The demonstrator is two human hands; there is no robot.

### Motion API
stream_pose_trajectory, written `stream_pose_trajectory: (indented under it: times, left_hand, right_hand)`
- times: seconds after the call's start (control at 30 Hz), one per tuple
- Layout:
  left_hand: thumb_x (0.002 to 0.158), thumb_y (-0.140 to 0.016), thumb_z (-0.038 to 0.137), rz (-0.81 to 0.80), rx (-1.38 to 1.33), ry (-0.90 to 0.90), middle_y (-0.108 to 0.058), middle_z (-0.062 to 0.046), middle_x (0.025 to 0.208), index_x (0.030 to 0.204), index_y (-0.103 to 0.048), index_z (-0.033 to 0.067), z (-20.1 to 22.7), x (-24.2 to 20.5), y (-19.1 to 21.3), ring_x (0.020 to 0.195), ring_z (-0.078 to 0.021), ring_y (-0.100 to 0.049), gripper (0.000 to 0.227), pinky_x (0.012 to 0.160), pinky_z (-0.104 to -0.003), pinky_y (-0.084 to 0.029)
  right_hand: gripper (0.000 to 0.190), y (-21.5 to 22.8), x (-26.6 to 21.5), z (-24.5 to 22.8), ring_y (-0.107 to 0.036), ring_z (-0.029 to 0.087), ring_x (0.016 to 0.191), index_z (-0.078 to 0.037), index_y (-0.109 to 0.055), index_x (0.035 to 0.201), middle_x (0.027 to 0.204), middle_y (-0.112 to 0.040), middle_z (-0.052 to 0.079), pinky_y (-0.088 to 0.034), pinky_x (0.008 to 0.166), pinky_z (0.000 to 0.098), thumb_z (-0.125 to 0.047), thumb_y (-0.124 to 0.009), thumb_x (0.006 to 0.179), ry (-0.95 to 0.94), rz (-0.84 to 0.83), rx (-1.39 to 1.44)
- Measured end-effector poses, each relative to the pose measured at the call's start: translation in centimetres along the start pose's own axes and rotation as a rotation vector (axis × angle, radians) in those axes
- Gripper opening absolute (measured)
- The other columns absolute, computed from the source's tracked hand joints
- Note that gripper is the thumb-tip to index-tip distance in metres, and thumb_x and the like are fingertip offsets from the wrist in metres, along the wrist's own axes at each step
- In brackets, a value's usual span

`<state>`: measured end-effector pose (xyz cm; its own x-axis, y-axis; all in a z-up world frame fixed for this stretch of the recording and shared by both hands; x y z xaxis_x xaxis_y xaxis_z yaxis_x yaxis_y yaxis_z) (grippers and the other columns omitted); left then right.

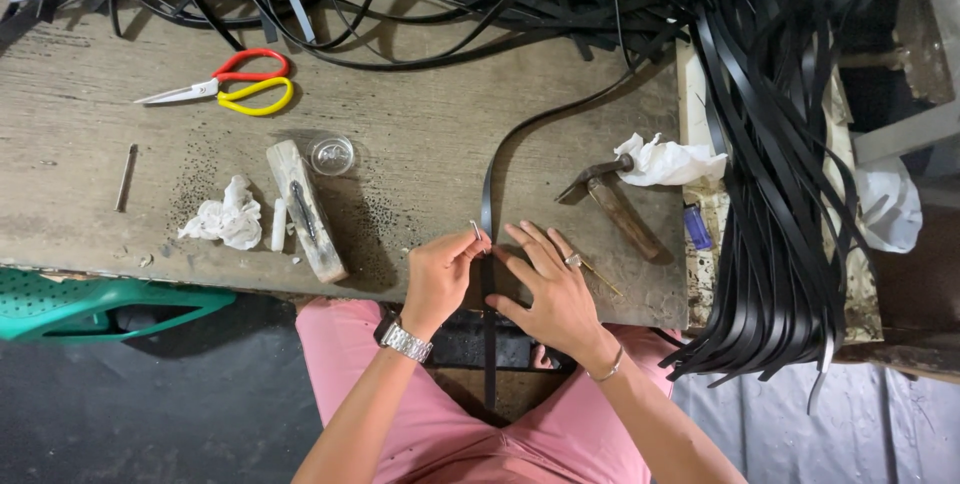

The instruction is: The person rubs a small metal rod on a wooden block, wipes the rod with a tissue, then uses a hammer and the rod to punch holes in a black strap. The person repeats the punching process on the same strap and handles a second strap at the end.

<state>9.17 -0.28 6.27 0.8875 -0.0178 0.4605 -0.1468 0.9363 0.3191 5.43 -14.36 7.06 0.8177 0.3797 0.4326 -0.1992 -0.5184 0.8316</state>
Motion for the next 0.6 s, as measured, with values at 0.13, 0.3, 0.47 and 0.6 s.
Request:
stream_pose_trajectory:
  times: [0.13,0.3,0.47,0.6]
  left_hand:
    - [0.089,-0.067,-0.009,-0.011,0.014,-0.059,-0.076,-0.007,0.071,0.088,-0.078,0.0084,-0.4,-0.6,-0.5,0.068,-0.0285,-0.075,0.02,0.065,-0.034,-0.061]
    - [0.093,-0.069,-0.005,-0.036,0.046,-0.147,-0.072,-0.008,0.074,0.091,-0.076,0.0067,0.2,-1.1,-1.0,0.069,-0.0277,-0.074,0.014,0.067,-0.031,-0.06]
    - [0.092,-0.064,-0.009,-0.063,0.017,-0.148,-0.07,-0.009,0.075,0.094,-0.074,0.0039,0.9,-0.9,-1.0,0.073,-0.0302,-0.074,0.016,0.069,-0.035,-0.061]
    - [0.094,-0.064,-0.006,-0.091,0.009,-0.152,-0.071,-0.009,0.079,0.098,-0.074,0.0027,-0.6,-1.4,-1.7,0.076,-0.0298,-0.074,0.014,0.07,-0.034,-0.06]
  right_hand:
    - [0.04,2.3,-0.7,5.0,-0.06,0.035,0.129,-0.011,-0.071,0.126,0.131,-0.067,0.014,-0.045,0.11,0.0475,-0.029,-0.075,0.091,-0.101,0.155,0.044]
    - [0.045,4.5,-3.6,14.9,-0.059,0.028,0.101,-0.014,-0.065,0.127,0.112,-0.059,0.006,-0.05,0.078,0.0469,-0.043,-0.068,0.093,-0.467,-0.006,-0.704]
    - [0.034,4.3,-3.0,15.9,-0.067,0.031,0.09,-0.009,-0.064,0.117,0.101,-0.061,0.01,-0.055,0.071,0.0466,-0.039,-0.052,0.105,-0.545,-0.058,-0.49]
    - [0.048,5.1,-2.8,12.9,-0.067,0.041,0.083,-0.008,-0.06,0.095,0.082,-0.062,0.016,-0.048,0.069,0.0538,-0.054,-0.051,0.104,-0.704,-0.078,0.053]
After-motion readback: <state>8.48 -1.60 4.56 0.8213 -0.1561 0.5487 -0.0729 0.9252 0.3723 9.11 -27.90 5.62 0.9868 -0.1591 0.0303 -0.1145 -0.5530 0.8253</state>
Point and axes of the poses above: each hand's wrist, its own x-axis towards the middle knuckle, its own y-axis out of the back of the hand, z = x × y, the point moved 10 cm from there along x, towards the middle knuckle
